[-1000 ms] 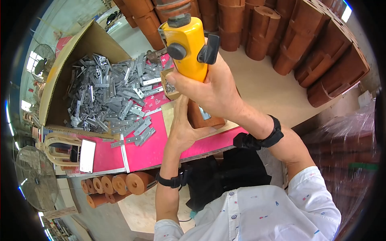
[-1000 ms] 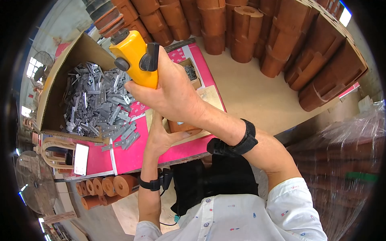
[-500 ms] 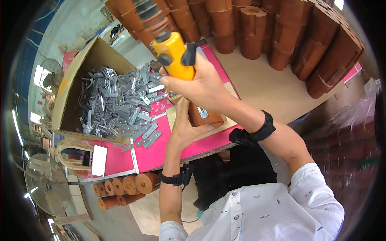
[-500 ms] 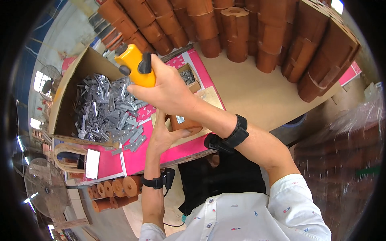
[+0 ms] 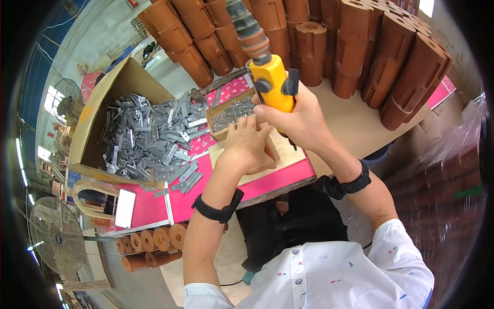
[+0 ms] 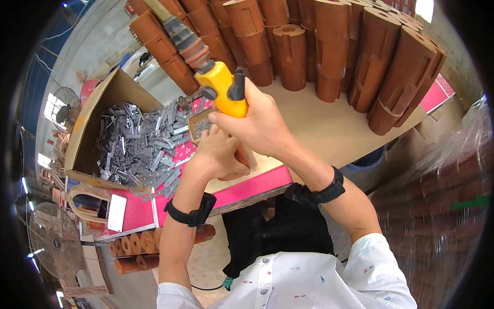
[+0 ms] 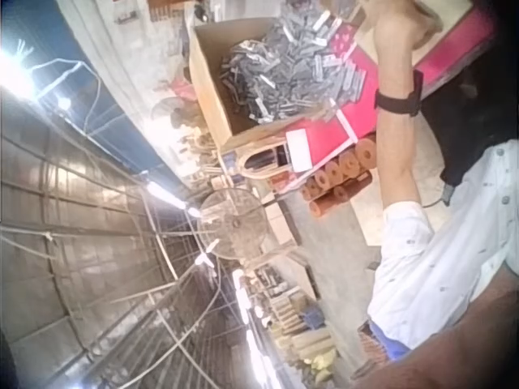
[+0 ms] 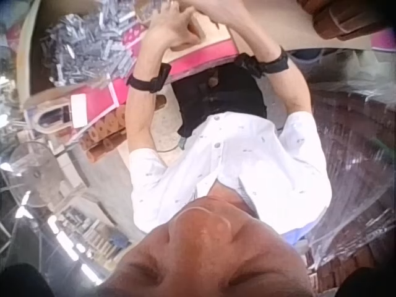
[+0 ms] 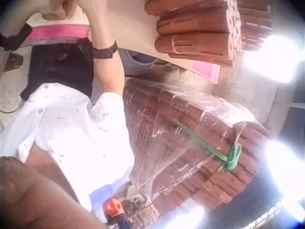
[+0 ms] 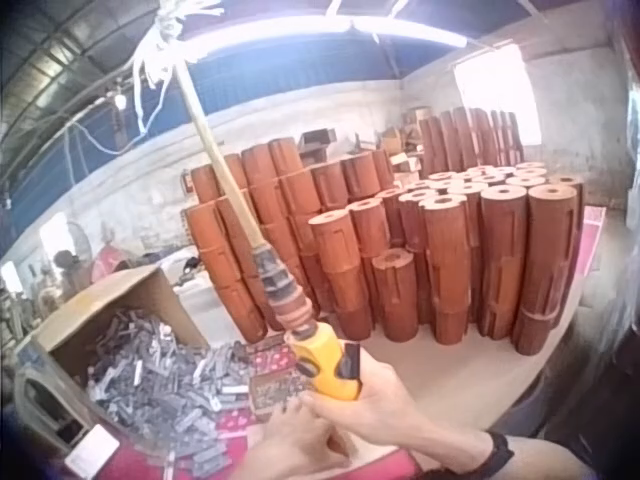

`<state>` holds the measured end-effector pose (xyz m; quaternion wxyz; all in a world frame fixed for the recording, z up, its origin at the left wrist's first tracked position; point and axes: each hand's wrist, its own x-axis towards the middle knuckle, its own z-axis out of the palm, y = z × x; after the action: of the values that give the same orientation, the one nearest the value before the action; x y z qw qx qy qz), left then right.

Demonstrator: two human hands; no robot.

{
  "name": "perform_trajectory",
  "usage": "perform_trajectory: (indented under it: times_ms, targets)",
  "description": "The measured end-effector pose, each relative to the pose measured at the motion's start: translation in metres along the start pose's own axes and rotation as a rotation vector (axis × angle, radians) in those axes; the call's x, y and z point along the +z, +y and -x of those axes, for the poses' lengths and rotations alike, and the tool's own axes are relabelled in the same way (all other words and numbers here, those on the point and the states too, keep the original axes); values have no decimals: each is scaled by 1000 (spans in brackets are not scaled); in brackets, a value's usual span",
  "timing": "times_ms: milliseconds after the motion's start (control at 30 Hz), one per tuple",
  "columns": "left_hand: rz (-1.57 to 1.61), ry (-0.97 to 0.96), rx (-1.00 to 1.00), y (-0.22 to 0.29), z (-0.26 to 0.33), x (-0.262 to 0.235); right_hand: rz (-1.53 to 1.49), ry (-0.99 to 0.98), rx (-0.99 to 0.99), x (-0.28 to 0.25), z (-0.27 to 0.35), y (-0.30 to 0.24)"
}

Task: The worker is attaching metal brackets to cylindrical wooden components using a pneumatic screwdriver.

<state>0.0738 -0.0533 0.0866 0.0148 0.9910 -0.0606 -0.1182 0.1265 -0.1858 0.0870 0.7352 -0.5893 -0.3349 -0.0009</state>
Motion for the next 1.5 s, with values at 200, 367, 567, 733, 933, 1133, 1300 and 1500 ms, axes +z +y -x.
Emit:
perform_trajectory:
  times_ms: [200,367,567,733,933,1133,1300,1500]
  targets:
    - [470,279,109,-40,16,22,34,12,-16,-11,4,3]
    - [935,445,89,-62,30,89,21,-1,-49,-4,-1,8]
    - [849,406,7,-60,34,82,24,-9,13,4,1,13]
    - [796,395,-13,-56,37,77,-50,-20,56,4,1,18]
    - [864,359,-47,-55,39,70,-83,-63,115,5,1,17]
    - [773,440,-158,-83,56,77,12,-30,66,5,2,19]
    - [252,299,-644,-115,84,88,-109,-75,71,-7,1,25]
    - [164,334,-661,-122,80,110,-129,-102,74,-1,3,26]
